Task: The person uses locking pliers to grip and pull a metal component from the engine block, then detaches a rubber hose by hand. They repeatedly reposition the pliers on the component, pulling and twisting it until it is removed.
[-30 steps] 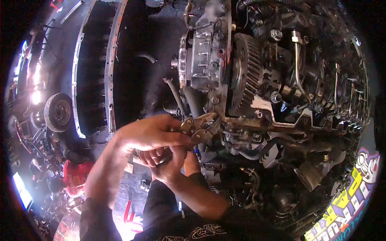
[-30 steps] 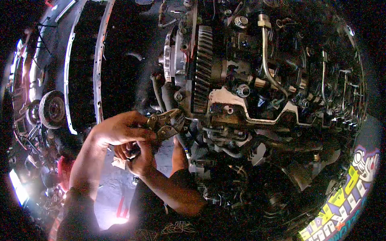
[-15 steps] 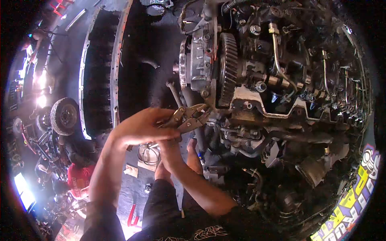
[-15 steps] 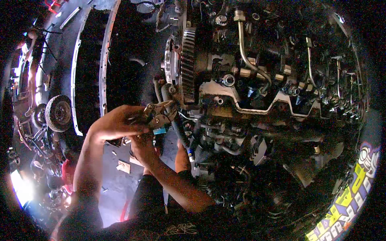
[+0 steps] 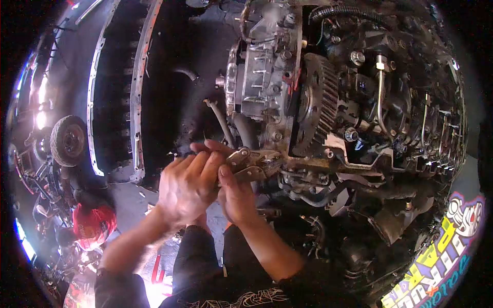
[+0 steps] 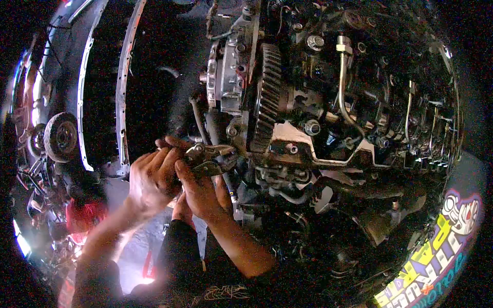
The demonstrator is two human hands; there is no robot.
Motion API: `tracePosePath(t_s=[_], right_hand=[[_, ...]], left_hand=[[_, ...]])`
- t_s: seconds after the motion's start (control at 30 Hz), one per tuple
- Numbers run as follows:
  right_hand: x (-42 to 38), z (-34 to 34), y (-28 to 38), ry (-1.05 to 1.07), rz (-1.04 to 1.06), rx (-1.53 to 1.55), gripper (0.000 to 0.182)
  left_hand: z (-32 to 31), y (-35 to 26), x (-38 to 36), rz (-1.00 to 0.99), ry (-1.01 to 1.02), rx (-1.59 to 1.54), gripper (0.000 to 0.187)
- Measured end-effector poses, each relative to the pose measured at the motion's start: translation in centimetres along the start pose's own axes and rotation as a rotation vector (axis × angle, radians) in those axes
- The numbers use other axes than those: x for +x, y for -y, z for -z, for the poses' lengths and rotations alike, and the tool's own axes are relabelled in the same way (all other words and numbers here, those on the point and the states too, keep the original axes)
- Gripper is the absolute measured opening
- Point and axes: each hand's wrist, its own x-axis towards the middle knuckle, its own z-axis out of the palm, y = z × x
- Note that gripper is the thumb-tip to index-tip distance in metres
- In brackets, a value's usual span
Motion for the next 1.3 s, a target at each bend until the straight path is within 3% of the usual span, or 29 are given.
tracePosePath(t_s=[0.1,0.23,0.3,0.4,0.5,0.63,0.67,0.77,0.83,0.93,1.0,1.07,1.23,1.3], right_hand=[[1.8,-1.5,-1.0,0.055,0.071,0.163,0.051],[4.0,-1.8,-1.2,0.039,0.114,0.122,0.061],[5.6,-2.1,-0.9,0.021,0.121,0.084,0.064],[6.6,-2.4,-0.9,-0.008,0.124,0.043,0.069],[5.7,-2.9,-1.0,-0.026,0.127,-0.007,0.073],[2.9,-2.5,-1.8,-0.141,0.168,-0.164,0.073],[2.6,-2.6,-2.3,-0.207,0.195,-0.052,0.053],[0.7,-1.7,-5.6,-0.275,-0.005,0.035,0.045],[0.2,-4.3,-4.2,-0.432,0.003,-0.141,0.037],[0.1,-4.5,-5.3,-0.492,-0.07,-0.343,0.035],[-0.5,-5.0,-7.7,-0.5,0.184,-0.421,0.036],[-1.4,-4.5,-8.3,-0.497,0.144,-0.295,0.034],[-2.4,-4.5,-7.0,-0.441,0.024,0.032,0.033],[-2.9,-4.7,-5.4,-0.38,0.042,-0.121,0.034]], left_hand=[[0.2,2.0,1.1,-0.104,0.044,-0.054,0.027],[1.8,3.5,3.6,-0.219,0.123,0.081,0.03],[2.7,4.6,6.5,-0.39,0.111,0.132,0.033],[4.0,5.1,9.6,-0.498,0.263,0.233,0.034],[3.3,4.5,7.4,-0.423,0.098,0.157,0.033],[4.4,3.1,4.6,-0.147,0.37,-0.118,0.044],[4.7,3.3,4.5,-0.153,0.389,-0.181,0.044],[5.5,5.5,3.8,-0.127,0.465,-0.339,0.044],[5.0,7.0,3.5,-0.153,0.492,-0.285,0.035],[5.5,6.0,3.2,-0.122,0.465,-0.161,0.028],[5.1,6.7,2.2,-0.225,0.366,-0.16,0.027],[4.9,7.6,1.2,-0.321,0.302,-0.212,0.027],[5.4,8.6,-0.4,-0.351,0.201,-0.088,0.027],[5.7,9.5,-0.1,-0.395,0.199,0.024,0.027]])
